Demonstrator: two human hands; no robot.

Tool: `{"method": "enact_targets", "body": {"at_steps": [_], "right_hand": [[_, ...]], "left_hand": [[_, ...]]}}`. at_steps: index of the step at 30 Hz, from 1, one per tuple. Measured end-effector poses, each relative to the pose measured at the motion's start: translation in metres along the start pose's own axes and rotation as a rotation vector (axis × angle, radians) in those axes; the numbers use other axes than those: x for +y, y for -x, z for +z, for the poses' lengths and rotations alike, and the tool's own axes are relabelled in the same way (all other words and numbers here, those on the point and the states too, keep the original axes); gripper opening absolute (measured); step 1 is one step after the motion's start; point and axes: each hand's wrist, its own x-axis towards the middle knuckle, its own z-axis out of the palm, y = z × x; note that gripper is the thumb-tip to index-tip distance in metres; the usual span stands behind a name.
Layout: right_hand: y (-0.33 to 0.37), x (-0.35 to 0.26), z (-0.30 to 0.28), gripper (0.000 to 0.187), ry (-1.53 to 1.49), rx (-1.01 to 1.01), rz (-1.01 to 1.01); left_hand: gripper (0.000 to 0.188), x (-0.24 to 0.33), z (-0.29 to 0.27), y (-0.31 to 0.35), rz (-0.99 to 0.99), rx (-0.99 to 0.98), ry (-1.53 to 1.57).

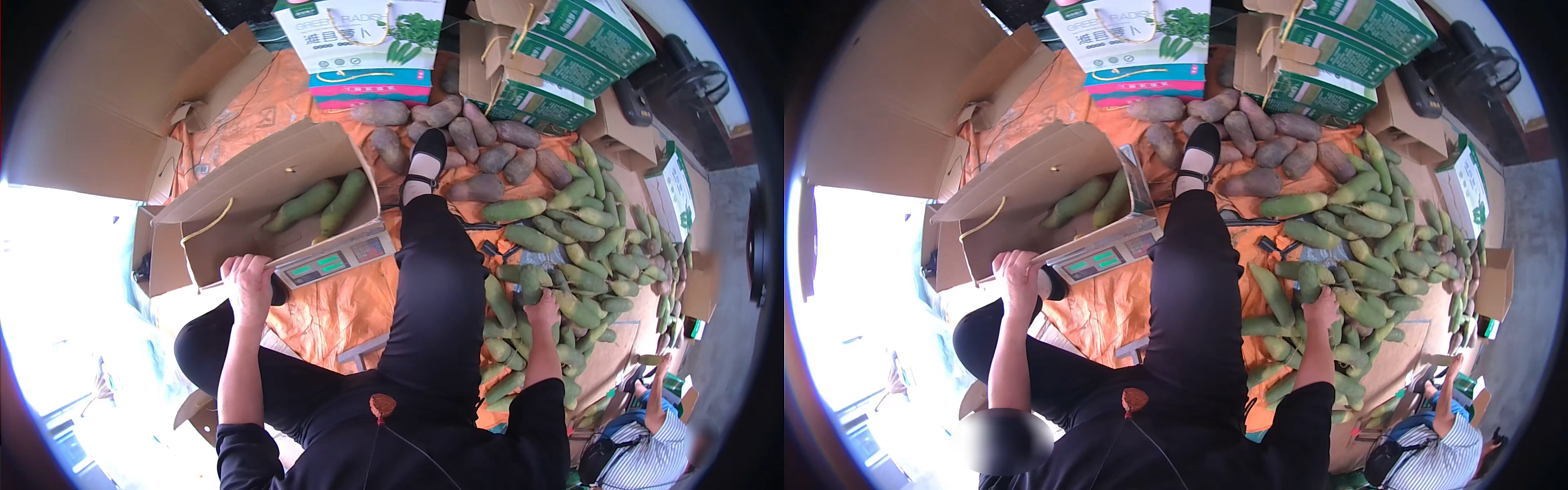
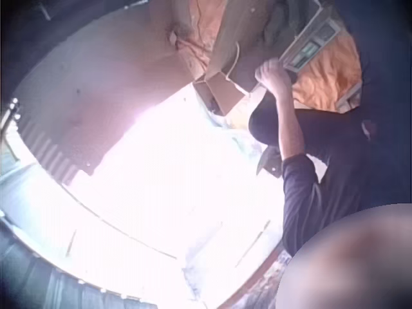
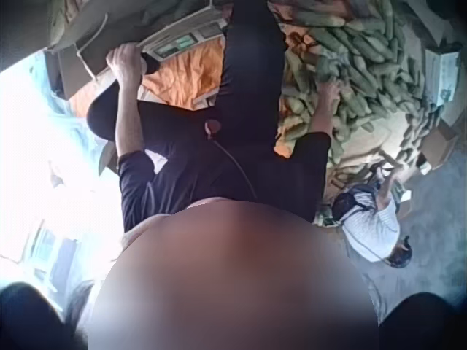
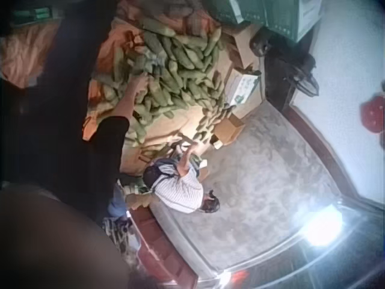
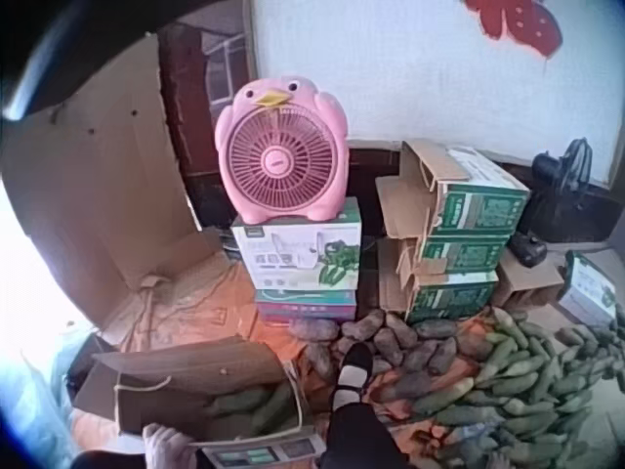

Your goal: The person is sitting on the floor, weighing green produce on a scale and packing it into boxes.

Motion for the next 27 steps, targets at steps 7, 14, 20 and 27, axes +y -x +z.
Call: {"method": "enact_targets", "body": {"at_steps": [7,14,20,27], "right_hand": [[0.017,-0.084,-0.141,0.061,-0.456,0.281,-0.662],[0.149,-0.232,-0.312,0.060,-0.519,0.402,-1.426],[0.247,-0.361,-0.282,0.027,-0.178,0.284,-1.515],[0.297,-0.457,-0.147,0.024,-0.209,0.151,-1.456]], "left_hand": [[0.013,-0.004,0.004,0.002,-0.022,0.002,0.007],[0.016,-0.007,0.004,-0.002,-0.001,0.011,-0.001],[0.014,-0.001,0.004,0.000,0.030,0.027,-0.008],[0.020,-0.009,0.016,0.005,0.102,0.023,-0.055]]}}
